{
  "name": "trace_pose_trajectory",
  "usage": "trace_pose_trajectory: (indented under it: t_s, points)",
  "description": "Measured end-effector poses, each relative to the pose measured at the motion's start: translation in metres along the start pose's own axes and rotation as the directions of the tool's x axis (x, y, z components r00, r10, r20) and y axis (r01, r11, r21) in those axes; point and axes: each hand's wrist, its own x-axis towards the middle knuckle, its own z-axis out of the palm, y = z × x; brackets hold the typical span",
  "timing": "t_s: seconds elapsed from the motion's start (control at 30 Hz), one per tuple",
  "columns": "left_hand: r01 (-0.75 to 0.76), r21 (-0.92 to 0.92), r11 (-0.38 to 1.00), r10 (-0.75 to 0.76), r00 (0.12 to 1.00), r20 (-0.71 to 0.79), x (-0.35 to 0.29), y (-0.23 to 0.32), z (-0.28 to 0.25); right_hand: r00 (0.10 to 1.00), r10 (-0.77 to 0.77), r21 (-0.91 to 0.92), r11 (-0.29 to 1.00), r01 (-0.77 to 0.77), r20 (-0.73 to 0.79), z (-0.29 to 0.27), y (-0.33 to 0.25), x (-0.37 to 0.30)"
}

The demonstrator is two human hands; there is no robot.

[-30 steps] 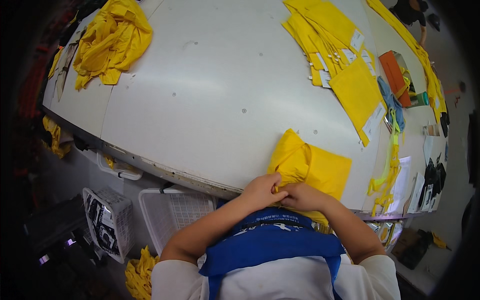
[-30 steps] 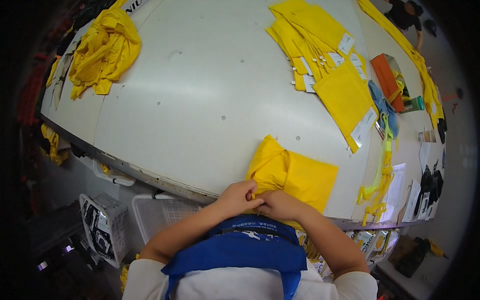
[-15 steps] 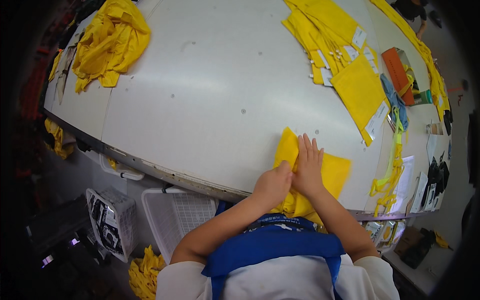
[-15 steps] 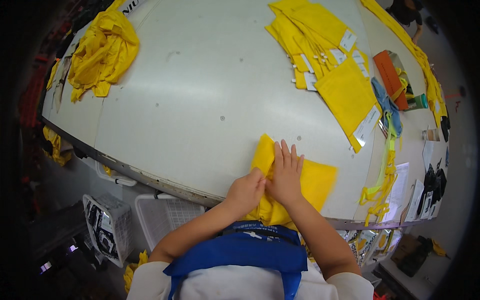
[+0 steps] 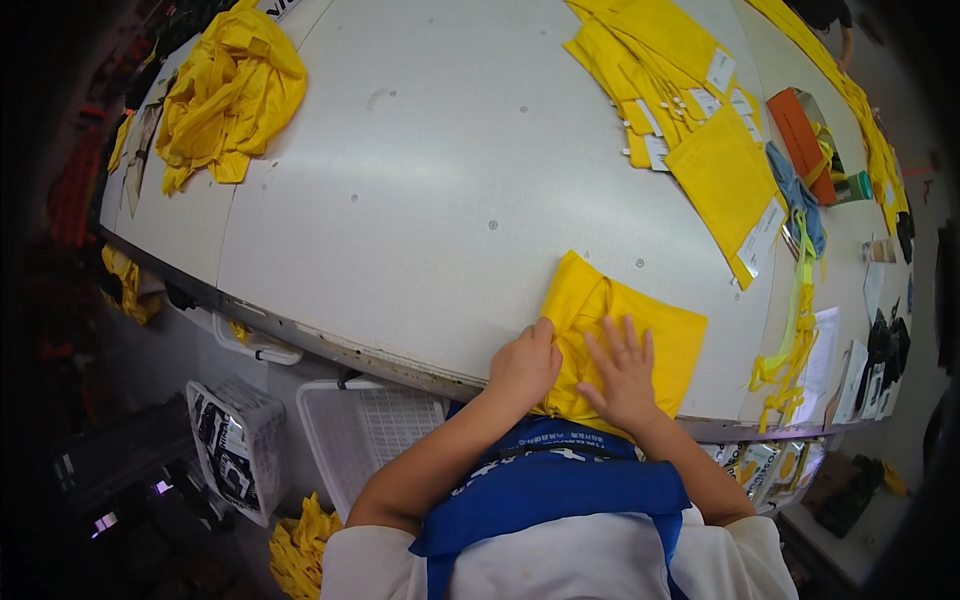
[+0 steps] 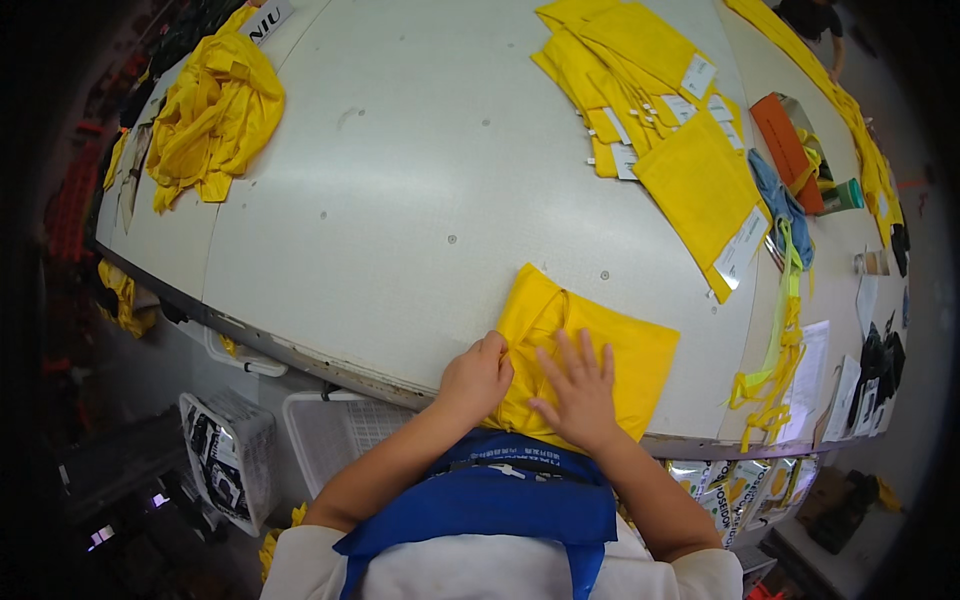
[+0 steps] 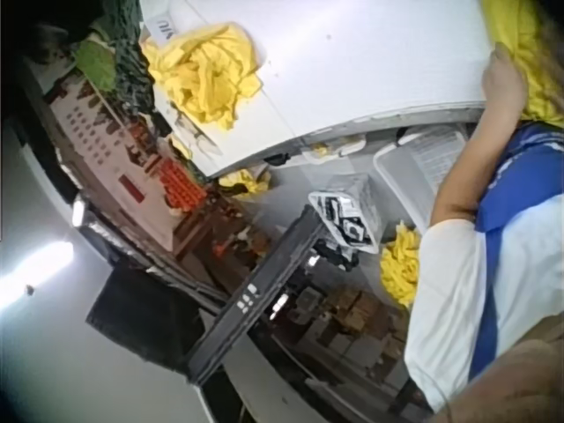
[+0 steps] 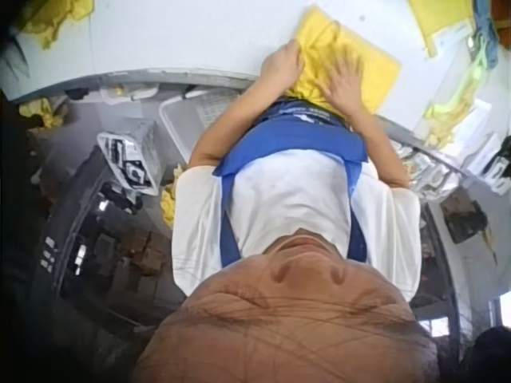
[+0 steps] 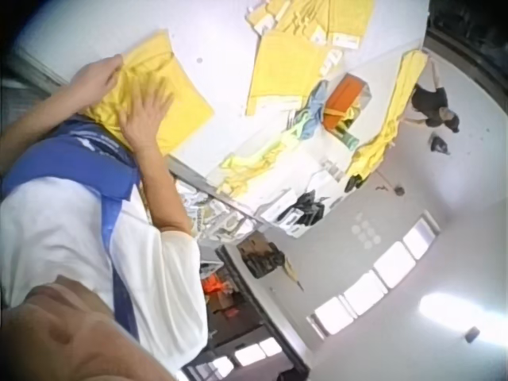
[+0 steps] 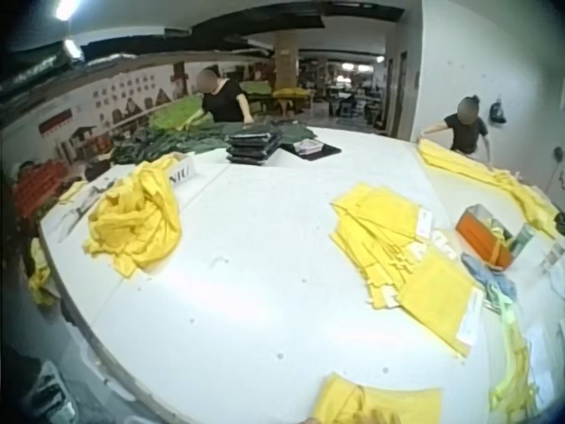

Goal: The person folds a yellow garment on a white table, trims loose threads with scissors, and places the folded item into a branded packaging bag. The person repeats this process for multiple yellow garments.

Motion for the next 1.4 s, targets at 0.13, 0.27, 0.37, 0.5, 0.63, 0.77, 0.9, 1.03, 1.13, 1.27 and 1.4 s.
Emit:
trace_pose_trajectory:
  t_s: [0.13, 0.27, 0.37, 0.5, 0.63, 0.77, 0.9, 1.03, 1.13, 1.27, 1.4]
  points:
    - [-0.091, -0.017, 0.996, 0.091, 0.995, 0.042, 0.013, 0.017, -0.004, 0.999, -0.013, -0.057, 0.998, 0.011, -0.034, 0.02, -0.011, 0.004]
    - [-0.303, -0.033, 0.952, 0.305, 0.949, 0.08, 0.021, 0.042, 0.022, 0.996, 0.088, -0.085, 0.993, -0.087, 0.01, 0.048, 0.007, 0.011]
    - [-0.333, -0.021, 0.943, 0.333, 0.934, 0.132, 0.023, 0.048, 0.04, 0.993, 0.11, 0.093, 0.99, -0.105, -0.044, 0.068, 0.022, 0.003]
    - [-0.305, -0.046, 0.951, 0.308, 0.937, 0.164, 0.026, 0.055, 0.049, 0.973, 0.187, 0.49, 0.866, -0.099, -0.133, 0.069, 0.036, -0.007]
    - [-0.248, -0.041, 0.968, 0.251, 0.944, 0.215, 0.03, 0.065, 0.048, 0.971, 0.208, 0.691, 0.719, -0.07, -0.118, 0.061, 0.043, -0.011]
    - [-0.213, 0.041, 0.976, 0.197, 0.949, 0.246, 0.033, 0.062, 0.044, 0.882, 0.408, 0.894, 0.446, 0.032, -0.235, 0.05, 0.037, -0.005]
    - [-0.241, 0.111, 0.964, 0.208, 0.945, 0.253, 0.039, 0.044, 0.036, 0.874, 0.416, 0.853, 0.521, -0.002, -0.252, 0.029, 0.034, -0.015]
    - [-0.213, 0.158, 0.964, 0.151, 0.93, 0.334, 0.047, 0.041, 0.026, 0.937, 0.219, 0.366, 0.924, -0.11, -0.272, 0.023, 0.018, -0.011]
    - [-0.24, 0.069, 0.968, 0.207, 0.926, 0.317, 0.04, 0.04, 0.032, 0.931, 0.241, 0.268, 0.949, -0.166, -0.275, 0.035, 0.017, -0.001]
    - [-0.298, 0.152, 0.942, 0.231, 0.908, 0.35, 0.042, 0.039, 0.042, 0.911, 0.299, 0.36, 0.914, -0.187, -0.285, 0.043, 0.022, -0.001]
    - [-0.339, 0.281, 0.898, 0.21, 0.89, 0.404, 0.051, 0.035, 0.042, 0.859, 0.205, 0.475, 0.878, 0.05, -0.47, 0.049, 0.015, -0.024]
